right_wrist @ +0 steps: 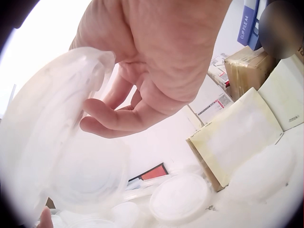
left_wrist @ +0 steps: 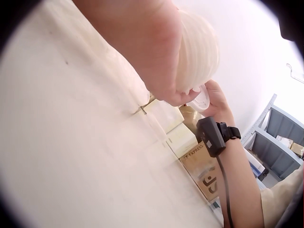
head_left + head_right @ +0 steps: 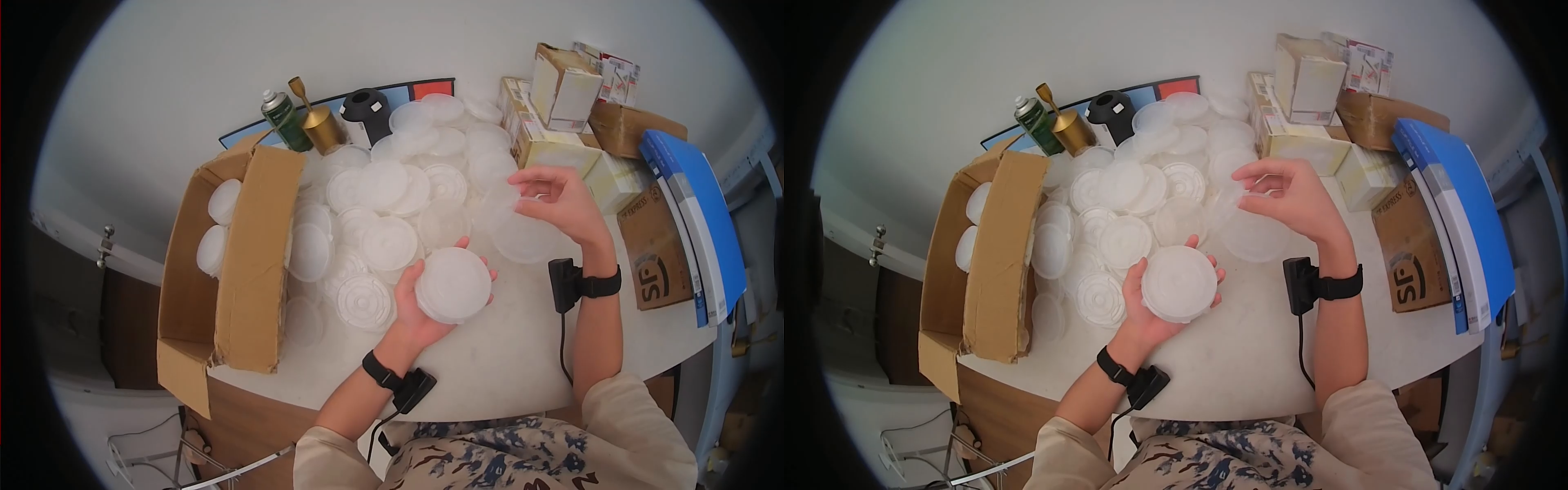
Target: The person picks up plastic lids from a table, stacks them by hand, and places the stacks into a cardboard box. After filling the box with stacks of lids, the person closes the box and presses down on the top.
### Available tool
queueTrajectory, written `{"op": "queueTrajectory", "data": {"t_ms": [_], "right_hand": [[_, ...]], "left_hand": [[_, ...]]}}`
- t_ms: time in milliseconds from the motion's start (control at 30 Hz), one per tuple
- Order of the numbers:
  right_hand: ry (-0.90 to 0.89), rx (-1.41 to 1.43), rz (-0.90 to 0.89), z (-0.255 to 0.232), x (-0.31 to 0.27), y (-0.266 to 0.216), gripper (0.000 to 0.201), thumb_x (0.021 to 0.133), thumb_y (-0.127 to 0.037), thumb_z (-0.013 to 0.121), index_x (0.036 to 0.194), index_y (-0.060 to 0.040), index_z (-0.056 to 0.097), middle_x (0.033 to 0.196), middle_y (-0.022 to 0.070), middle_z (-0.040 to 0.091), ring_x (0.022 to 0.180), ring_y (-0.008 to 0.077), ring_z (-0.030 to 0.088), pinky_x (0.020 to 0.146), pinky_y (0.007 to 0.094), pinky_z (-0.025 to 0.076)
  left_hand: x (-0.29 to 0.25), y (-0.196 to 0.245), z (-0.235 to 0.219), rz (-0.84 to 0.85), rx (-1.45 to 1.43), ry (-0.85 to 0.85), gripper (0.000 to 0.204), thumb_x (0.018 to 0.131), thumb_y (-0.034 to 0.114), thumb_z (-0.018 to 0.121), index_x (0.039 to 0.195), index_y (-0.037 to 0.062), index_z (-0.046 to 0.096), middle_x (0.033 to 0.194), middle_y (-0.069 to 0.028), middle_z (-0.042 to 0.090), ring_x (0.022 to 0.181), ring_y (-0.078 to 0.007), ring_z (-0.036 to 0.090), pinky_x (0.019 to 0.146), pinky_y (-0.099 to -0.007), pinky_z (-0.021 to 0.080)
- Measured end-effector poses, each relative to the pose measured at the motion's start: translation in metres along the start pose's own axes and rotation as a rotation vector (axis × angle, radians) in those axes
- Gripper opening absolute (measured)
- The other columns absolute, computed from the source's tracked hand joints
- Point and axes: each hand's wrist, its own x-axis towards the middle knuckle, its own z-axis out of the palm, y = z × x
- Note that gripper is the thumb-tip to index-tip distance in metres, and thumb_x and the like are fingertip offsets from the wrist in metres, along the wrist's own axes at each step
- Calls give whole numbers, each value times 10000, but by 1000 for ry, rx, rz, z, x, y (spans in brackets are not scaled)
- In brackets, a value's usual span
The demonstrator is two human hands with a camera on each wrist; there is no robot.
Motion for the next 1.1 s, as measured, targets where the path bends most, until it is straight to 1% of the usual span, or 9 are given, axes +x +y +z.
{"op": "queueTrajectory", "data": {"t_ms": [167,233,300,400,467,633,733,933,1100], "right_hand": [[-10,72,-17,-4,-7,-14,305,733,-44,761,1032,-10,706,961,28,664,842,92,583,760,253,505],[-98,172,-81,0,-11,-25,304,732,-34,764,1030,-24,707,964,20,658,852,90,580,750,232,498],[-171,191,-88,7,-15,-36,299,732,-29,764,1025,-28,707,961,13,656,850,86,580,741,221,494],[-327,232,-82,19,-17,-43,304,716,12,757,1012,-22,700,961,12,632,837,83,564,733,213,487],[-453,236,-44,25,-17,-43,305,698,45,757,988,-25,694,966,16,615,826,83,547,728,213,477],[-520,202,41,28,-13,-32,302,711,33,758,996,-27,675,960,6,624,819,70,552,710,207,474],[-546,113,86,23,-12,-30,323,726,24,754,1030,-29,657,979,4,630,792,56,563,678,197,477],[-588,21,109,26,-10,-25,362,746,6,747,1085,-30,627,1047,15,636,752,48,580,646,193,488],[-634,-37,114,24,-10,-27,392,756,3,736,1125,-34,613,1065,16,626,750,49,581,652,198,494]], "left_hand": [[1,0,1,7,-16,26,794,823,562,565,1458,136,355,1336,-187,498,1253,-387,469,980,-557,422],[-1,-1,3,11,3,48,777,834,567,542,1452,131,367,1349,-182,494,1254,-382,469,981,-561,417],[-4,0,8,23,73,199,758,850,592,486,1443,128,390,1389,-139,488,1258,-335,478,1010,-530,402],[-2,0,9,22,58,308,760,851,618,454,1437,135,409,1415,-85,483,1258,-282,486,1032,-472,394],[-4,0,11,22,69,302,767,844,625,461,1438,141,412,1417,-68,484,1263,-264,484,1038,-448,392],[-7,1,12,57,88,299,798,818,653,480,1435,151,424,1426,-43,477,1279,-239,473,1044,-415,392],[-5,2,13,66,100,199,827,792,672,501,1441,165,418,1436,-40,467,1285,-230,469,1052,-412,390],[-4,2,8,79,30,162,857,771,677,533,1465,195,388,1456,-41,445,1303,-231,458,1077,-429,377],[-5,1,8,93,20,105,884,767,691,530,1482,201,353,1490,-60,401,1338,-273,426,1116,-477,333]]}}
